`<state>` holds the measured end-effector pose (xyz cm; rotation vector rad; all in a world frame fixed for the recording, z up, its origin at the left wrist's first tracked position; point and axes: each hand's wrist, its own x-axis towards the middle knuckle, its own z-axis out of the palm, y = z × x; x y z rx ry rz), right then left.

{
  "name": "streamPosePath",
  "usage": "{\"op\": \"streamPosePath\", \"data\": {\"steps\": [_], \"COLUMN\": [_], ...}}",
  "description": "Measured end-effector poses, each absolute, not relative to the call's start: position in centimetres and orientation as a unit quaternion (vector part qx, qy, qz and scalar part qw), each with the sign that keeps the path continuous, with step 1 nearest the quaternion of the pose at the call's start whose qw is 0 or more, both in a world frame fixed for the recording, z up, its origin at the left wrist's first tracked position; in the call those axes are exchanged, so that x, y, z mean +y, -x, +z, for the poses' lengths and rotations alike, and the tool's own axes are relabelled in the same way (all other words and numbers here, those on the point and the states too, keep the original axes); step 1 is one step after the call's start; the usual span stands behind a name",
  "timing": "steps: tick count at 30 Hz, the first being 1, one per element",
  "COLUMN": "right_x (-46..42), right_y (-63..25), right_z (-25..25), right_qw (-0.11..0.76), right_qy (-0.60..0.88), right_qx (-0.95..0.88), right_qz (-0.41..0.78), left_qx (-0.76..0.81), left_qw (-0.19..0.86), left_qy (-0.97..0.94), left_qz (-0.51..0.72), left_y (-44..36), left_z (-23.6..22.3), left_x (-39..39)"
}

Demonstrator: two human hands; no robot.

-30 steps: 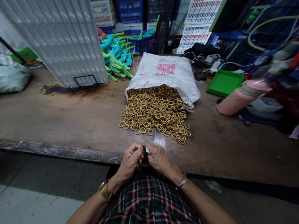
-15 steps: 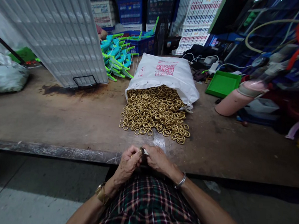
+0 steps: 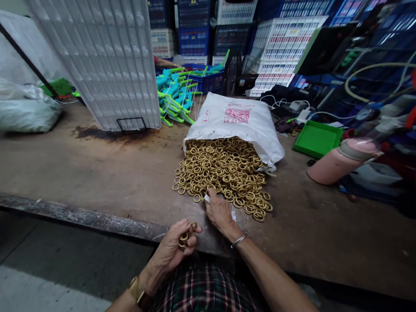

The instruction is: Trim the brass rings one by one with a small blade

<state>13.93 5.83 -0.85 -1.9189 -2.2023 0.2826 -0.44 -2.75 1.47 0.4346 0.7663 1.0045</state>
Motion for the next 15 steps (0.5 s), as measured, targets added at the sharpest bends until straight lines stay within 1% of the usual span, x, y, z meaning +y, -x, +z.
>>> {"op": "streamPosePath", "data": {"steps": [4,10,13,15], "right_x": [6.4,6.4,6.3,6.1], "right_y": [-13.5,-13.5,-14.0,-14.5], "right_z": [-0.8,-0.5,-0.6,-0.9], "right_qw": [0.075,0.072,0.088,0.118], "right_qy": [0.666,0.67,0.656,0.639], "right_qx": [-0.737,-0.735,-0.743,-0.751], "right_qz": [0.086,0.082,0.099,0.118], "left_qx": [0.337,0.323,0.325,0.344], "left_qw": [0.801,0.826,0.826,0.812], "left_qy": [-0.171,-0.092,-0.05,-0.042], "left_qz": [0.465,0.452,0.458,0.469], "left_y": [0.6,1.0,1.1,1.0], "left_z": [1.1,0.3,-0.1,-0.2], "left_x": [-2.7,-2.3,-2.0,-1.8]}}
